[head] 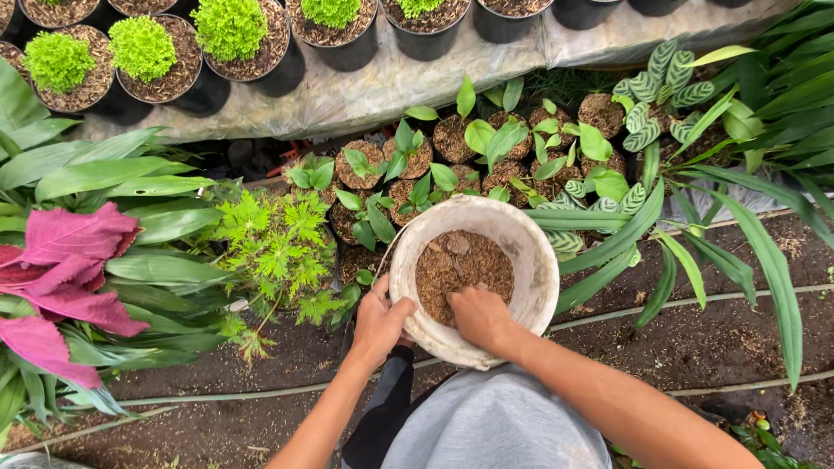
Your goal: The person scoops coconut coir from a white bucket and spreads it by hand over the soil surface of multiple small potted plants arranged on the floor. The person repeatedly reaches into the bucket and applies the coir to each pot in sequence.
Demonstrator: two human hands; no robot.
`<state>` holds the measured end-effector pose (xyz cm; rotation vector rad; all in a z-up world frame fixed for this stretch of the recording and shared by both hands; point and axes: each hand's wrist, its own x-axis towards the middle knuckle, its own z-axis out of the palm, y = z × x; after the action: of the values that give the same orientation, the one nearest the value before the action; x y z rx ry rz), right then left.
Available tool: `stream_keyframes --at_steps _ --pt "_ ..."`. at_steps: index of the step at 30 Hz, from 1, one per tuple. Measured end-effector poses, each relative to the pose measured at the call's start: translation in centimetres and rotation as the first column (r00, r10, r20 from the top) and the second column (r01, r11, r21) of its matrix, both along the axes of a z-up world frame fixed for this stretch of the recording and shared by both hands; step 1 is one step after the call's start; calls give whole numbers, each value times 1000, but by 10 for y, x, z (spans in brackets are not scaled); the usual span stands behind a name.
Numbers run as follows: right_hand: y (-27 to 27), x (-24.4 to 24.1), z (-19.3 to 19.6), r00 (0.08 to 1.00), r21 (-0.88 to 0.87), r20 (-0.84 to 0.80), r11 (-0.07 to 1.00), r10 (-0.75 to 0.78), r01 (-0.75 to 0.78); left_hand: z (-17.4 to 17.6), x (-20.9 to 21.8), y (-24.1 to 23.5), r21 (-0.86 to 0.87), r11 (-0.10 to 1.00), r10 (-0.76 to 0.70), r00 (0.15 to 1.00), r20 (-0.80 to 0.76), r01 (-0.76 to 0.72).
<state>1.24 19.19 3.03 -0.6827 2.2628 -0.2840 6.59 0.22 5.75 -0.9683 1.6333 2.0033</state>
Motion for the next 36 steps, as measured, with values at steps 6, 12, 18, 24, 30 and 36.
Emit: stream_keyframes --at_steps 6,12,18,24,30,36 --pt "6 -19 -9 999 2 53 1000 -1 1 -12 0 5 40 999 18 998 -52 -16" --pt "5 -6 -14 997 -48 28 996 -76 77 -4 -4 7 74 997 23 997 -67 -18" --pt "0 -4 -24 995 60 61 995 -79 75 1 -11 6 73 997 13 997 75 -19" --pt "3 -18 -10 987 -23 82 990 -140 142 -15 -12 2 12 997 -72 997 -32 72" --pt "7 -39 14 919 -113 227 928 -324 355 -17 -21 -7 -79 978 -190 980 56 194" --pt "18 -63 26 825 19 438 922 -356 387 -13 -29 -10 -76 957 -272 958 89 279"
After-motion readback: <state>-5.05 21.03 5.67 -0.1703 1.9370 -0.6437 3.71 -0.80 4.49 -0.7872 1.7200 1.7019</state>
